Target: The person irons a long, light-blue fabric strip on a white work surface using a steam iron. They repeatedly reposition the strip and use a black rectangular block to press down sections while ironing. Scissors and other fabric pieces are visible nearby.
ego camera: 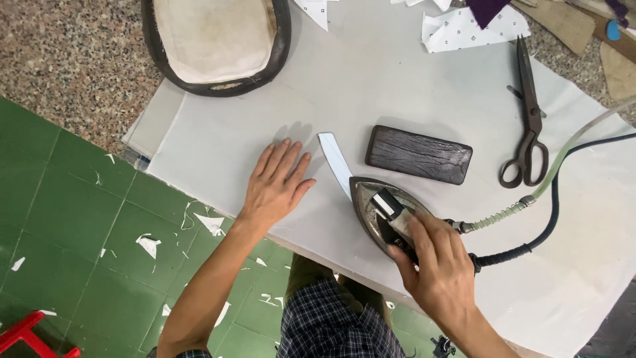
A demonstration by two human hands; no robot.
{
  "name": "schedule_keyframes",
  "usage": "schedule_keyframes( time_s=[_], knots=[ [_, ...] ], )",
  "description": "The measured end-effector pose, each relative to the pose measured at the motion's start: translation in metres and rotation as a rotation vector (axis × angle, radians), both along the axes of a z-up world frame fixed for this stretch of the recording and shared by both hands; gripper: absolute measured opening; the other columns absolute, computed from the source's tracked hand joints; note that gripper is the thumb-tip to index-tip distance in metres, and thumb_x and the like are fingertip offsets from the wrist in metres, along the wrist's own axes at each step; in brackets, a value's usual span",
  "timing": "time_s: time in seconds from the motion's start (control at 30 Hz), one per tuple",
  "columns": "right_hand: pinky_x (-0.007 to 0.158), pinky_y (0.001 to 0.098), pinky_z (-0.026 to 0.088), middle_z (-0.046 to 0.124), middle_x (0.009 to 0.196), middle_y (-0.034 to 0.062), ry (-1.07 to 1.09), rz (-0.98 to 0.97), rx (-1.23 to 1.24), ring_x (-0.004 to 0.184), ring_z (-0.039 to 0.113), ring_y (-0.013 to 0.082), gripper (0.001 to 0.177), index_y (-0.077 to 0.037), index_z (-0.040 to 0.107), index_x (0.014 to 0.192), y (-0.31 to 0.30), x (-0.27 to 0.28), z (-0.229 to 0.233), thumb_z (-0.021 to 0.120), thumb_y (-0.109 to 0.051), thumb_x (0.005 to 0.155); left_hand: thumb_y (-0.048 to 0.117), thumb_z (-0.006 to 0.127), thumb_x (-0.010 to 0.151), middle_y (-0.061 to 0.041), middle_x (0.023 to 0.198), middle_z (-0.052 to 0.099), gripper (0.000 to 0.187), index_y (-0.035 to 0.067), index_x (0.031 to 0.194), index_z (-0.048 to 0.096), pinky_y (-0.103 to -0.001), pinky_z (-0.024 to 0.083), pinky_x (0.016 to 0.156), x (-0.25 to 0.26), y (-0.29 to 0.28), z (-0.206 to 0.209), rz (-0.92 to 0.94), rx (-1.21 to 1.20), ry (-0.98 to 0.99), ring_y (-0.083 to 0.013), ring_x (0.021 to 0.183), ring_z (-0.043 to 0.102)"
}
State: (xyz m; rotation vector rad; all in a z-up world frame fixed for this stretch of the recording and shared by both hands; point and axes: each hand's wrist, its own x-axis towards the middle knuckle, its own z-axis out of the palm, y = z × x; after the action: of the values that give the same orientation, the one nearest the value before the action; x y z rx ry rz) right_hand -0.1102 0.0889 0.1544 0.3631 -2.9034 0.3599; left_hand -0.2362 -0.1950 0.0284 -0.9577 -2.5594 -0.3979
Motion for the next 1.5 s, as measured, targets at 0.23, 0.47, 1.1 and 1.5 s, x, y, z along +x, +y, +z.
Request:
schedule_keyframes(
  time_s=[0.23,0.47,1.1,1.5],
  knots=[
    [0.115,0.0548,0.043,0.033,0.163,0.0313,-0.235,0.078,0.415,0.143,0.042,0.045,0.075,0.003,0.034,0.153,0.027,0.067,-0.014,0.058,-0.026,0.087,0.057,0.047,0.105,-0.014,0.154,0.052,0.059,0.016,0.146,0.059,-0.052,0.029,0.125,0.017,0.024,-0.008,-0.177,-0.183,-0.182,-0.0331,0.144,0.046],
    [0.074,0.0372,0.062,0.069,0.127,0.0094,-0.333,-0.008,0.321,0.096,0.07,0.0256,0.082,-0.002,0.049,0.145,0.012,0.009,0.002,0.076,-0.048,0.082,0.073,0.048,0.096,-0.016,0.163,0.039,0.075,0.024,0.153,0.051,-0.055,0.024,0.125,0.031,0.028,-0.014,-0.172,-0.179,-0.338,-0.0363,0.151,0.036],
    [0.058,0.042,0.061,0.072,0.071,0.0108,-0.618,-0.289,0.259,0.061,0.077,0.0304,0.057,-0.009,0.059,0.116,-0.027,-0.052,-0.024,0.044,-0.062,0.104,0.057,0.057,0.099,-0.014,0.156,0.05,0.058,0.022,0.145,0.059,-0.048,0.027,0.126,0.028,0.02,-0.04,-0.106,0.078,-0.3,-0.0312,0.147,0.043],
    [0.061,0.0478,0.062,0.074,0.08,0.0178,-0.647,-0.333,0.169,0.069,0.078,0.0375,0.061,-0.005,0.06,0.121,-0.03,-0.055,-0.019,0.053,-0.062,0.099,0.055,0.058,0.099,-0.013,0.146,0.061,0.057,0.011,0.135,0.068,-0.051,0.037,0.12,-0.018,0.009,-0.026,-0.166,0.017,-0.111,-0.0297,0.139,0.053]
  ],
)
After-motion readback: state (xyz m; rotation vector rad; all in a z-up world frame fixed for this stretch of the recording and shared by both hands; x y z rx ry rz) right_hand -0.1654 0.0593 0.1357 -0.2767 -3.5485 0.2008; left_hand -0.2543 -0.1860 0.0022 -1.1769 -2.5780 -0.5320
